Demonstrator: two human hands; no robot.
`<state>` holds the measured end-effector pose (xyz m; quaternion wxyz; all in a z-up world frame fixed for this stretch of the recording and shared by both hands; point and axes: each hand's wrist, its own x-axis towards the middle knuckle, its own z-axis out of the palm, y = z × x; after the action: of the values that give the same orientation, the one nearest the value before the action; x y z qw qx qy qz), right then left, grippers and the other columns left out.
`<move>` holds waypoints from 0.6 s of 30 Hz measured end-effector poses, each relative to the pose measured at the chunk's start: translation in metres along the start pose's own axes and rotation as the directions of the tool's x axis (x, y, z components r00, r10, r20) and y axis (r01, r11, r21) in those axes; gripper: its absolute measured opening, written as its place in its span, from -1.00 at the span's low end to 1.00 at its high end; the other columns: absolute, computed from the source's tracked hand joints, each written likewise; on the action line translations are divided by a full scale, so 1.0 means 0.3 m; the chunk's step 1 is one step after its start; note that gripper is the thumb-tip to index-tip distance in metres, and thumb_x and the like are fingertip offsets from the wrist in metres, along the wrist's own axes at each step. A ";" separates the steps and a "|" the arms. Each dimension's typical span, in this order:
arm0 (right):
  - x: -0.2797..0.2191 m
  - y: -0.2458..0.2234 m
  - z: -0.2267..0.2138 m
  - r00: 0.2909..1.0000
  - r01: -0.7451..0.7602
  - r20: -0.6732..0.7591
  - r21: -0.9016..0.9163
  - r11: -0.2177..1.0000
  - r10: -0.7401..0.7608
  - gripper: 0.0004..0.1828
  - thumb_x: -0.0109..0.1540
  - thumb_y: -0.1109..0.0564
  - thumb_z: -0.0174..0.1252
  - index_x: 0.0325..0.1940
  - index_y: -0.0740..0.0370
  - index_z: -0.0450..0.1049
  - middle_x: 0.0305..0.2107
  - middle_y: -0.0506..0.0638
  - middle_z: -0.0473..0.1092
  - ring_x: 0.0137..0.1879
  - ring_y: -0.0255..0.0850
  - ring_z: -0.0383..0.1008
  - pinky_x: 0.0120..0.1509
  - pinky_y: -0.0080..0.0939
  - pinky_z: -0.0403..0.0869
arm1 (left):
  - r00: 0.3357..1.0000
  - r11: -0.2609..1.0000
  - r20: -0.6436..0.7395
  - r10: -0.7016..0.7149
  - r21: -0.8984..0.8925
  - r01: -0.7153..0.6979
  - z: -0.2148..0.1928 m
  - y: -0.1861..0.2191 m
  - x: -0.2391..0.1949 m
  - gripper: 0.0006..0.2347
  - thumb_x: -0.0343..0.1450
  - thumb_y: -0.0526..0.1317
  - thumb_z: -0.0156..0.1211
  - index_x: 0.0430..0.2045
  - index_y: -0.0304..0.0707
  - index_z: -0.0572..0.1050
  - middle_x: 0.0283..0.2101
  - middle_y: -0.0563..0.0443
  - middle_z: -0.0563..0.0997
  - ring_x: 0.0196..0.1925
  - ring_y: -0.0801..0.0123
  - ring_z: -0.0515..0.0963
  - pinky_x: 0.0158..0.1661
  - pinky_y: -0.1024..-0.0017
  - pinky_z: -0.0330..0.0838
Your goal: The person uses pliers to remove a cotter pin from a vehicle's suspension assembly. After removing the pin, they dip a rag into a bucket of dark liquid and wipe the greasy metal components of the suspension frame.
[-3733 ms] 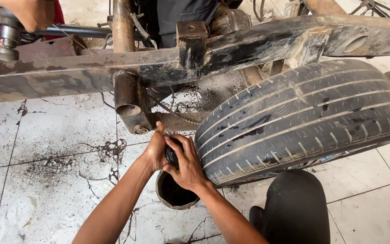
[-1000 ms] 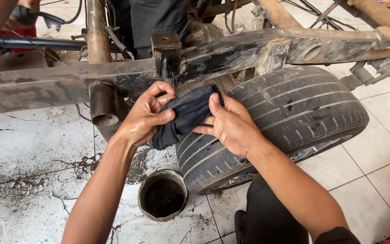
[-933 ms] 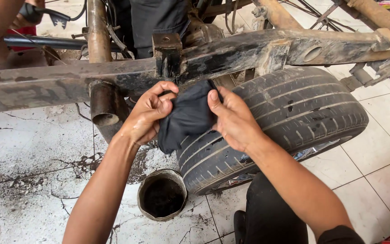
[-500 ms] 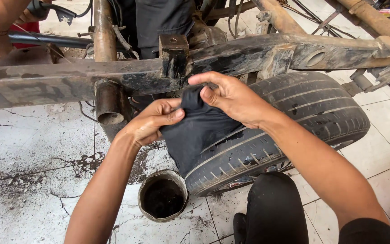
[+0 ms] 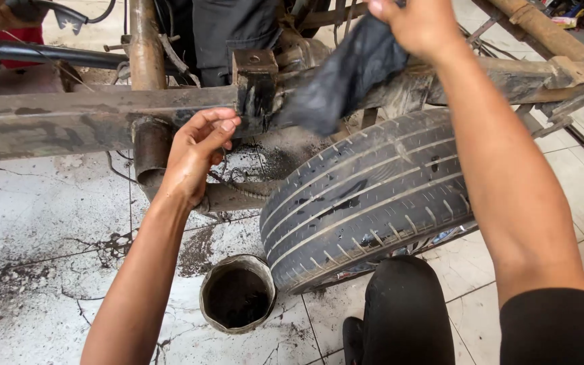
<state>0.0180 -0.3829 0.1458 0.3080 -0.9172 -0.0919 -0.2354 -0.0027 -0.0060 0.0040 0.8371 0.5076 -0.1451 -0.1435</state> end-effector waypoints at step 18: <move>-0.003 -0.061 0.398 0.759 0.608 0.585 -0.478 0.634 -0.287 -0.22 0.35 -0.26 0.09 0.26 0.57 0.26 0.20 0.44 0.30 0.34 0.23 0.29 0.42 0.07 0.28 | 0.998 0.941 0.059 -0.037 0.339 0.015 0.096 -0.029 0.019 -0.80 0.50 -0.11 0.15 -0.17 -0.21 0.58 -0.27 0.19 0.66 -0.37 0.62 0.48 -0.38 0.62 0.25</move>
<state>0.0564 -0.2958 0.0714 -0.1272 -0.9378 -0.3070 -0.1007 -0.0094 -0.0352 0.0095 0.7304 0.6407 -0.1880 -0.1437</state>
